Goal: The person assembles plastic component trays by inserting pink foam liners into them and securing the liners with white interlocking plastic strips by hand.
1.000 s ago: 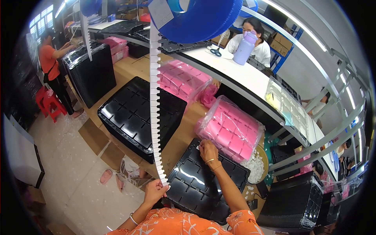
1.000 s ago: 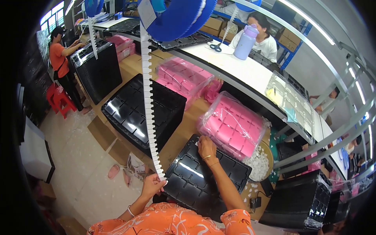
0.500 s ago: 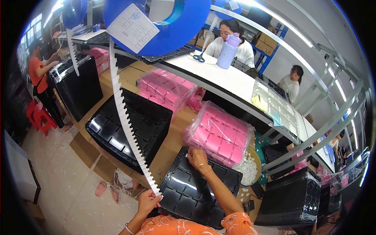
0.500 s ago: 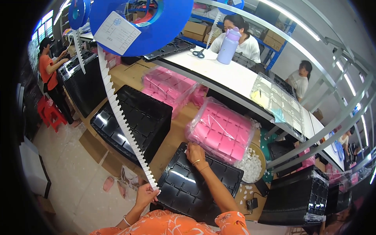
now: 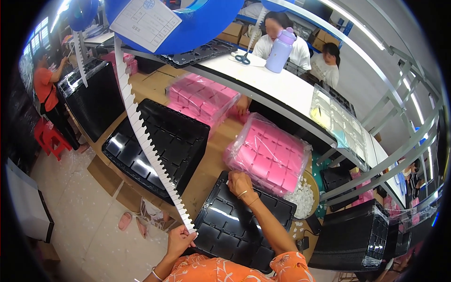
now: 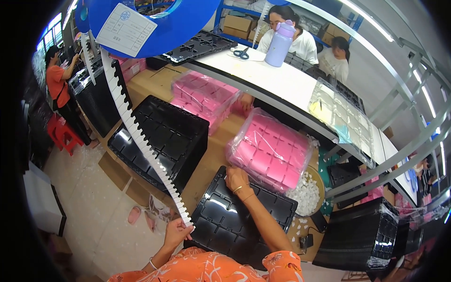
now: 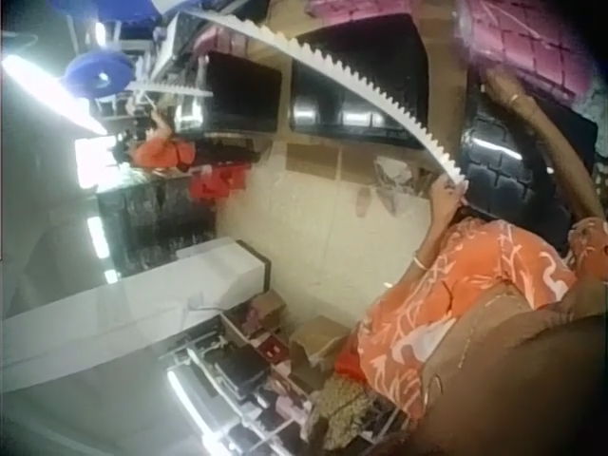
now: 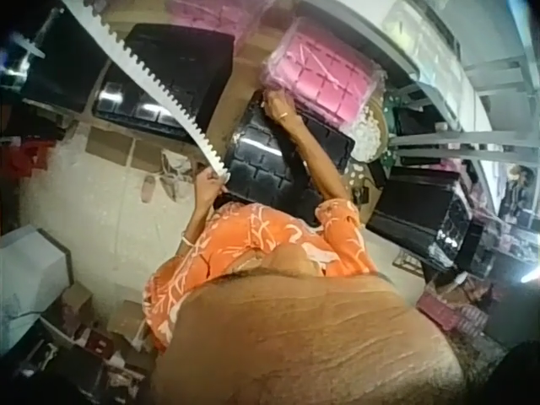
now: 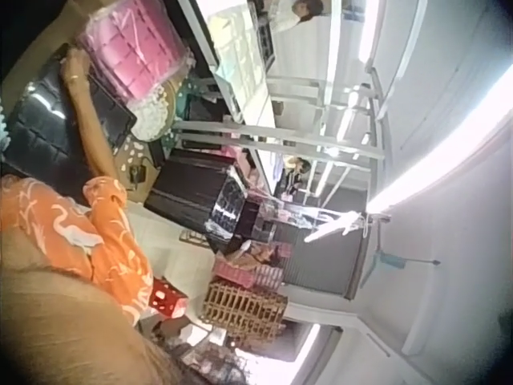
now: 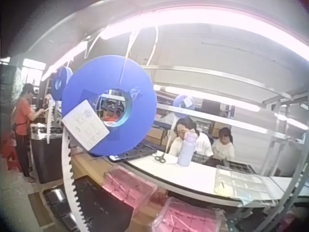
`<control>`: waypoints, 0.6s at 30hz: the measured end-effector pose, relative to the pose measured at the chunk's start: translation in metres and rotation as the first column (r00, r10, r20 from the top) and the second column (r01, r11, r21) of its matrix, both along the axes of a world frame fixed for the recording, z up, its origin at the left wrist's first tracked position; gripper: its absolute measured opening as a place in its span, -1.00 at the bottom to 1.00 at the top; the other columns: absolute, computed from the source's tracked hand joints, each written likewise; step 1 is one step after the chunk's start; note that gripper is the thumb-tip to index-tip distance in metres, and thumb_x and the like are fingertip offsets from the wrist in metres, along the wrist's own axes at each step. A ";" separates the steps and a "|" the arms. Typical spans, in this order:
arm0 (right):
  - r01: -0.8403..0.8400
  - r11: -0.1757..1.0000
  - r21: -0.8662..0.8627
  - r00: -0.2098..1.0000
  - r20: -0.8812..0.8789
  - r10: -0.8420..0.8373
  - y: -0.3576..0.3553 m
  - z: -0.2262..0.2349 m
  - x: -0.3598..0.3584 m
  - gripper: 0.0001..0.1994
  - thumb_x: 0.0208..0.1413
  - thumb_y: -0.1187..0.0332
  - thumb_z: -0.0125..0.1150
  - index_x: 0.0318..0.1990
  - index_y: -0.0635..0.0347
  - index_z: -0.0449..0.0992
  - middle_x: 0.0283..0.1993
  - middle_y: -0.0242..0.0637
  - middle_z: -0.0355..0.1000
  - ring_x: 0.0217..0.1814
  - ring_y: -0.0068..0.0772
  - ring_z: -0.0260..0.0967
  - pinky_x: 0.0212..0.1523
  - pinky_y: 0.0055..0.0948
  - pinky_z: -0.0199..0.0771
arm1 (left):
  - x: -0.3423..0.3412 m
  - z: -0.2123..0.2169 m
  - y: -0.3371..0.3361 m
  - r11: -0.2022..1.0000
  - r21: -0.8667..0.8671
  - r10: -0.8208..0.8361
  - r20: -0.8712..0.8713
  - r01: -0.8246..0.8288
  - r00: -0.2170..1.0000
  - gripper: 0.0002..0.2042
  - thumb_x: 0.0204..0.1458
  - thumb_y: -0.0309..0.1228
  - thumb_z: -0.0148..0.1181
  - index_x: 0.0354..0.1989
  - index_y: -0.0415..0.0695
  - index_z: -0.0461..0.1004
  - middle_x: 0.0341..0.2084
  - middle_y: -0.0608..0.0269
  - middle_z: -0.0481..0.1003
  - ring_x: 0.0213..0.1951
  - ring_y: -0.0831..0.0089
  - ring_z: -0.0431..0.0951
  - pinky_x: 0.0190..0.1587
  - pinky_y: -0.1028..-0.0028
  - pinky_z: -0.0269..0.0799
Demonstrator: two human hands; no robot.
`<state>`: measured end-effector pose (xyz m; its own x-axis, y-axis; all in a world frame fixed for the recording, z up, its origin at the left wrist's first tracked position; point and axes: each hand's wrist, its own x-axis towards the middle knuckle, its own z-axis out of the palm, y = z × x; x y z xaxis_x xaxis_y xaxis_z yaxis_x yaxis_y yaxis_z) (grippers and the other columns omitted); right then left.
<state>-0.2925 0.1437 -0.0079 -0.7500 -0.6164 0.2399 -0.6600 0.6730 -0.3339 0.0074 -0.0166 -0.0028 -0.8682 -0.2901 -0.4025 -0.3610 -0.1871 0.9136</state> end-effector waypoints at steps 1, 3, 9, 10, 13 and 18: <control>-0.003 1.000 0.001 1.000 0.008 0.003 -0.001 -0.003 -0.002 -0.91 -0.16 0.42 0.21 -0.48 0.23 0.51 -0.47 0.02 0.49 -0.36 0.12 0.50 -0.30 -0.03 0.52 | 0.000 0.000 -0.001 1.000 0.001 0.003 0.008 -0.003 1.000 -0.85 0.08 -0.50 0.32 -0.31 -0.31 0.48 -0.54 0.26 0.52 -0.60 0.54 0.59 -0.62 0.64 0.39; 0.010 1.000 0.026 1.000 0.016 -0.010 -0.001 -0.006 -0.004 -0.93 -0.16 0.44 0.21 -0.49 0.23 0.51 -0.47 0.03 0.48 -0.35 0.12 0.50 -0.30 -0.03 0.52 | -0.001 -0.001 0.000 1.000 -0.005 -0.003 0.020 0.003 1.000 -0.85 0.08 -0.50 0.31 -0.31 -0.31 0.48 -0.54 0.26 0.51 -0.60 0.54 0.59 -0.62 0.64 0.39; -0.016 0.996 -0.091 0.999 0.038 0.020 0.007 -0.005 -0.009 -0.95 -0.14 0.47 0.19 -0.49 0.24 0.51 -0.47 0.00 0.47 -0.37 0.11 0.49 -0.32 -0.06 0.51 | -0.005 -0.001 -0.001 1.000 0.007 -0.012 0.021 0.012 1.000 -0.85 0.09 -0.50 0.31 -0.28 -0.30 0.48 -0.52 0.25 0.52 -0.59 0.53 0.60 -0.62 0.64 0.39; -0.013 0.996 -0.091 0.999 0.038 0.016 0.009 -0.008 -0.008 -0.95 -0.14 0.47 0.19 -0.49 0.24 0.51 -0.47 0.00 0.47 -0.37 0.11 0.49 -0.32 -0.06 0.51 | -0.006 -0.001 0.000 1.000 0.005 -0.021 0.018 0.021 1.000 -0.85 0.09 -0.50 0.31 -0.27 -0.30 0.49 -0.52 0.25 0.53 -0.58 0.53 0.60 -0.62 0.64 0.39; -0.055 0.998 -0.044 0.998 -0.027 0.054 0.011 0.002 0.006 -0.95 -0.12 0.47 0.20 -0.47 0.23 0.54 -0.46 -0.02 0.48 -0.38 0.07 0.49 -0.33 -0.11 0.51 | -0.005 0.003 -0.001 0.999 0.003 -0.034 0.028 0.034 0.999 -0.85 0.09 -0.50 0.31 -0.26 -0.30 0.49 -0.51 0.27 0.53 -0.59 0.56 0.59 -0.62 0.64 0.37; -0.131 0.894 -0.428 0.835 0.439 0.332 0.021 0.049 0.079 -0.96 0.10 0.48 0.20 -0.33 0.25 0.50 -0.34 -0.19 0.50 -0.36 -0.29 0.51 -0.35 -0.41 0.49 | 0.004 0.004 -0.003 0.985 0.149 0.096 -0.025 -0.092 0.995 -0.87 0.11 -0.50 0.30 -0.25 -0.27 0.50 -0.50 0.29 0.53 -0.60 0.62 0.52 -0.61 0.67 0.30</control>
